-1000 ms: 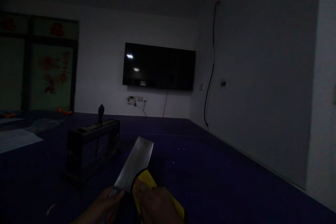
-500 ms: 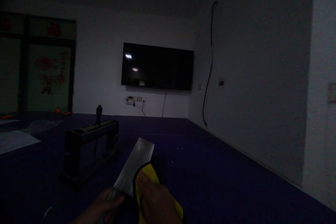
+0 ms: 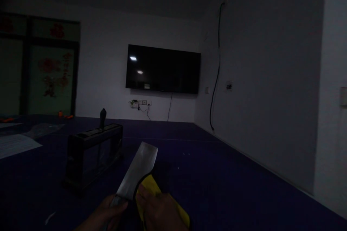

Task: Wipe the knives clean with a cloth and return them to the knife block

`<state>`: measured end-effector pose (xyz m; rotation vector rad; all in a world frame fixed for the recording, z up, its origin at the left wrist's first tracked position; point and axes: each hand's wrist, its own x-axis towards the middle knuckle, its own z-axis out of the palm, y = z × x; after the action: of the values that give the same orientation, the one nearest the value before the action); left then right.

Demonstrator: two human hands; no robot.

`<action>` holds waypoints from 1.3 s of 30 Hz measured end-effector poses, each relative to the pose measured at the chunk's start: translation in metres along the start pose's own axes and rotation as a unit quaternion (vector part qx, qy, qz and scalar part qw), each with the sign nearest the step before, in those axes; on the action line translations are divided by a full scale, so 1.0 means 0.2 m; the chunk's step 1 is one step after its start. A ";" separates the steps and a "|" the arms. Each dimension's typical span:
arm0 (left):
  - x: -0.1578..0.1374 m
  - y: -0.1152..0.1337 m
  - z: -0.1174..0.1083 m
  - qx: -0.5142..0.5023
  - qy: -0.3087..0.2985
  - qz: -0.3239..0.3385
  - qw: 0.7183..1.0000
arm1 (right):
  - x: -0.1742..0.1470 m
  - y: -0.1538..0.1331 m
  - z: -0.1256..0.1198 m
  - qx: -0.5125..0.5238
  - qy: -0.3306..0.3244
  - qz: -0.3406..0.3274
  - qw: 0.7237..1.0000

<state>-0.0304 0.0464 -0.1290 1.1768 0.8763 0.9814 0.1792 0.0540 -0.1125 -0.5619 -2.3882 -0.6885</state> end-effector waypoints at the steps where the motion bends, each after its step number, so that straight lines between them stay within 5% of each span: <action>1: 0.00 0.00 0.00 -0.007 0.001 0.001 1.000 | 0.00 0.00 0.00 -0.003 -0.002 -0.005 1.000; 14: 0.03 -0.02 -0.02 0.017 0.001 -0.009 1.000 | 0.02 -0.01 0.00 0.019 -0.063 0.110 0.992; 27: 0.02 -0.02 -0.03 0.005 -0.028 0.000 1.000 | 0.02 0.01 0.05 0.020 -0.025 0.246 0.969; 39: 0.07 -0.06 -0.05 0.034 -0.014 -0.008 0.999 | -0.04 0.05 0.09 0.072 0.009 0.197 0.978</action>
<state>-0.0329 0.0617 -0.1437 1.2365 0.9003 0.9265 0.1835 0.0692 -0.1271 -0.9276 -2.1928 -0.3420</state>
